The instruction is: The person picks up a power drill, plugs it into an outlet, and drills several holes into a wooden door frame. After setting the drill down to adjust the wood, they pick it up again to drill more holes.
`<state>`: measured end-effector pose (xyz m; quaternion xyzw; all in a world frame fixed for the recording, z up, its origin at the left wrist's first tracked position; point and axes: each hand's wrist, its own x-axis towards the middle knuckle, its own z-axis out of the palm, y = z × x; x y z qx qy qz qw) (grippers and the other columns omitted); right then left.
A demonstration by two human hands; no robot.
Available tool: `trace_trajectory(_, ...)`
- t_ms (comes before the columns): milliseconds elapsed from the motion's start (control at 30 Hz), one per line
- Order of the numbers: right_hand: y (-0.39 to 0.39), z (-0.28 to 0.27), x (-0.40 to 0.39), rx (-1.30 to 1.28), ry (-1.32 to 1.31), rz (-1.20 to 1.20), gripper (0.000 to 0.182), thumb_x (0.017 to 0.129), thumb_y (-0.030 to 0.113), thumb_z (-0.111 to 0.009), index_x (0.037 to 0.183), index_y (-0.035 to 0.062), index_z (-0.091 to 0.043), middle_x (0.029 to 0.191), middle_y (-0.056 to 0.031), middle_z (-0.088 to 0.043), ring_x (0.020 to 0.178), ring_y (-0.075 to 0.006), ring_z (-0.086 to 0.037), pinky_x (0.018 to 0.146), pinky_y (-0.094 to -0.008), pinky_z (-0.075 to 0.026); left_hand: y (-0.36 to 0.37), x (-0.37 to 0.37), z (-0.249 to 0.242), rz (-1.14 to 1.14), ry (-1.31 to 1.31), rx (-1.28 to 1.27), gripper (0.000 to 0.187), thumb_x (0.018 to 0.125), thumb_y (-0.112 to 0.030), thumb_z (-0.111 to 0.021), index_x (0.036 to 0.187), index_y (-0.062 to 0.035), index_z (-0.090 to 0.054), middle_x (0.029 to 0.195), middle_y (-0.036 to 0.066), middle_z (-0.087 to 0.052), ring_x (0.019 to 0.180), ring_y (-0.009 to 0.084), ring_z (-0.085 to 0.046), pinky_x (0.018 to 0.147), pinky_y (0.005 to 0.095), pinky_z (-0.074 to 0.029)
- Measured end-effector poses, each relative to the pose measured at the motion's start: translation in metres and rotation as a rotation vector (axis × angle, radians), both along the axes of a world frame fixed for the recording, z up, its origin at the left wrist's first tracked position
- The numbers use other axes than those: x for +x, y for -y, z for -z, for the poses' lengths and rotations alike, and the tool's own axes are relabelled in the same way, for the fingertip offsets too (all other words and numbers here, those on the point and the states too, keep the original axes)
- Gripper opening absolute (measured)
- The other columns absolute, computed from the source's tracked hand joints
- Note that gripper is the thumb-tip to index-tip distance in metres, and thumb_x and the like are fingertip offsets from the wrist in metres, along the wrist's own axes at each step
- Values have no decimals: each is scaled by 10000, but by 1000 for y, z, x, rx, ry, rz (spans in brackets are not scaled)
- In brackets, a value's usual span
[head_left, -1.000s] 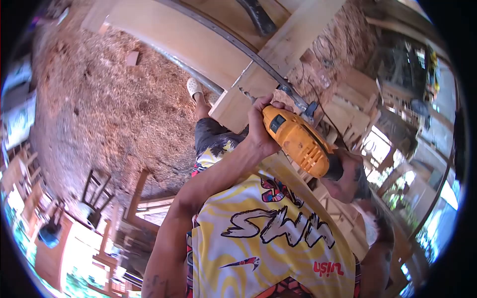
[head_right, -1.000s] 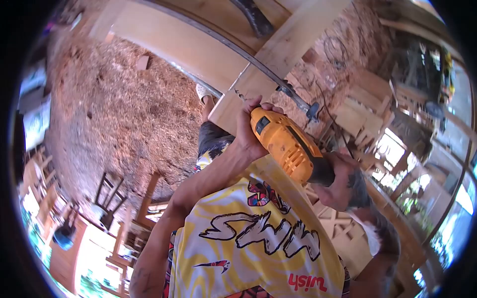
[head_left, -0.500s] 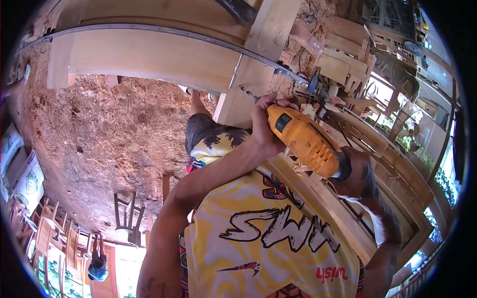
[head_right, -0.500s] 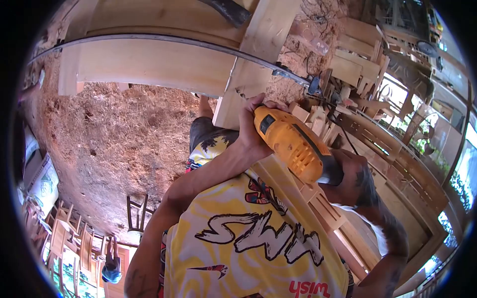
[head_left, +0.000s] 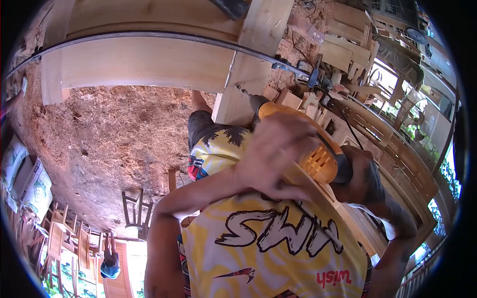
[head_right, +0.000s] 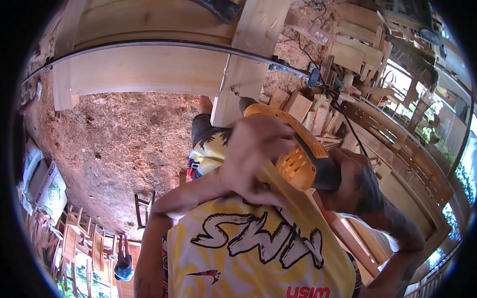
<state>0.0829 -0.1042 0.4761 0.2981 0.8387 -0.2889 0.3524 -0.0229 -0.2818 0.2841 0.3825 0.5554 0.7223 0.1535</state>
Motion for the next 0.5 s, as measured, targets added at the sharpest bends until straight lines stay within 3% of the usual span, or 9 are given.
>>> trace_trajectory(67, 3, -1, -3, -8, 23, 15, 320, 755, 115, -845, 995, -31, -691, 851, -229, -720, 789, -439, -751, 702, -471, -576, -20, -1, -14, 88, -146, -13, 865, 809, -744, -852, 1233, -7, -692, 1235, 172, -733, 1154, 303, -734, 987, 436, -582)
trace_trajectory(167, 3, 0, -4, -17, -6, 13, 315, 747, 103, -848, 976, -32, -680, 853, -225, -719, 769, -436, -747, 685, -470, -570, -34, 0, -5, 39, -137, 10, 927, 746, -834, -832, 1140, -2, -724, 1095, 152, -776, 990, 336, -793, 866, 432, -625)
trace_trajectory(267, -1, 0, -4, -35, -25, -15, 314, 737, 88, -851, 964, -33, -671, 849, -219, -715, 755, -431, -744, 666, -464, -563, -41, -1, -3, -37, -141, 42, 950, 742, -882, -795, 1077, 5, -736, 984, 134, -783, 905, 338, -803, 820, 433, -636)
trace_trajectory(500, 0, -1, -8, -64, -5, 57, 340, 719, 68, -845, 999, -29, -680, 856, -198, -707, 733, -410, -738, 641, -456, -560, -40, -3, 0, -17, -115, 44, 844, 772, -784, -782, 1065, 6, -748, 1024, 142, -779, 950, 315, -796, 874, 410, -625)
